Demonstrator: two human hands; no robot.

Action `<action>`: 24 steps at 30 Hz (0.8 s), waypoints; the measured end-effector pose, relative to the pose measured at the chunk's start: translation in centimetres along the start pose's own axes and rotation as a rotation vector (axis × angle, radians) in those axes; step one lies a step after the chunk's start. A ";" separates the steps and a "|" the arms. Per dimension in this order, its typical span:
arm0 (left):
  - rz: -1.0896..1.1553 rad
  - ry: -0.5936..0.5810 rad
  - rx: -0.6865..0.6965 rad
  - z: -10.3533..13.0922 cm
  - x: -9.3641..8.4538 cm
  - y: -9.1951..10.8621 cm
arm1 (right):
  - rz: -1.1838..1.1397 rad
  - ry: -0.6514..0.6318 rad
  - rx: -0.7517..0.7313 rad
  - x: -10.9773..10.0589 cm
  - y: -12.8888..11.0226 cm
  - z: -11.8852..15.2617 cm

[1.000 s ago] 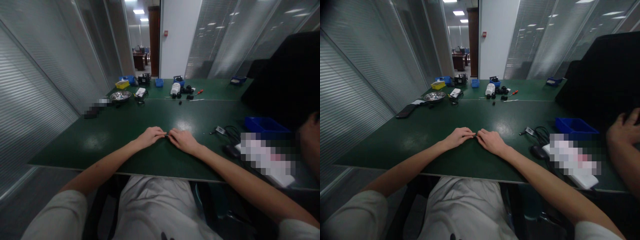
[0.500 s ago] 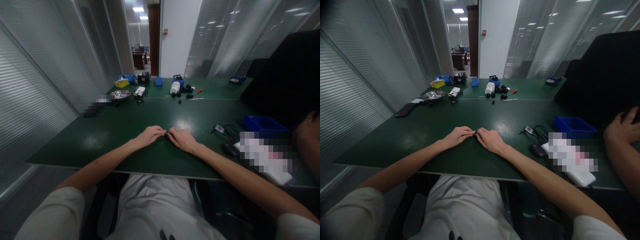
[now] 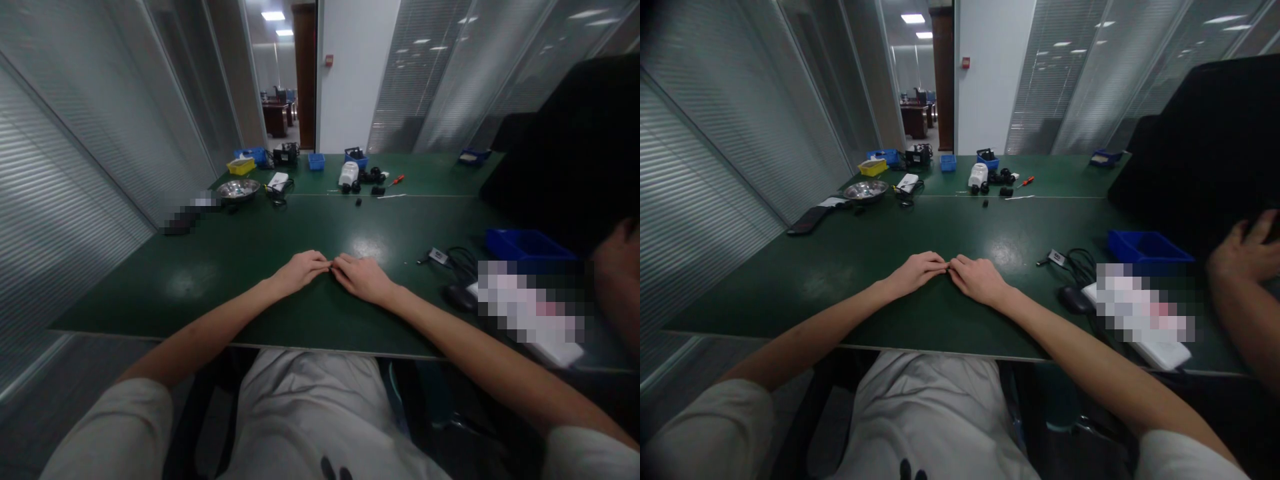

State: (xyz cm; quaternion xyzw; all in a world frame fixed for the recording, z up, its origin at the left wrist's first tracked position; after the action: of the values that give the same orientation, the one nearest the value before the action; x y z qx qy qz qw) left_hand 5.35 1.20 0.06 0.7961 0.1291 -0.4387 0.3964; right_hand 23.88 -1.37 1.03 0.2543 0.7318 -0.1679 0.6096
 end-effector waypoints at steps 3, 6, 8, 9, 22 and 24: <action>0.054 0.003 -0.014 0.0 -0.2 0.1 | -0.019 -0.007 -0.002 -0.1 0.1 -0.1; 0.143 0.021 -0.077 -0.1 -0.5 0.0 | -0.041 -0.008 0.000 -0.3 0.1 0.0; 0.183 0.060 -0.130 -0.3 -0.8 -0.4 | -0.054 -0.011 0.006 -0.4 0.1 0.0; 0.188 0.089 -0.155 -0.5 -0.9 -0.7 | -0.058 -0.012 0.010 -0.5 0.1 0.1; -0.069 0.032 -0.068 -0.6 -0.6 -1.4 | -0.087 0.001 0.013 -0.8 0.3 0.2; -0.042 0.059 -0.087 -0.3 -1.0 -1.5 | -0.092 0.005 0.004 -0.8 0.3 0.2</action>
State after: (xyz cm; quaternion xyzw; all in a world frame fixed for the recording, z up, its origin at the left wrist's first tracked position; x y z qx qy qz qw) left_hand 4.11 2.55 0.19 0.7878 0.1764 -0.4174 0.4172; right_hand 24.31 -1.34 1.82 0.2218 0.7439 -0.1967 0.5989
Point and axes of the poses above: each hand's wrist, its own z-axis away from the middle knuckle, its own x-axis out of the palm, y = z × x, the point moved 4 cm from there along -z, towards the middle knuckle, and after that the axes turned 15 degrees about -x, right-handed, at the moved point
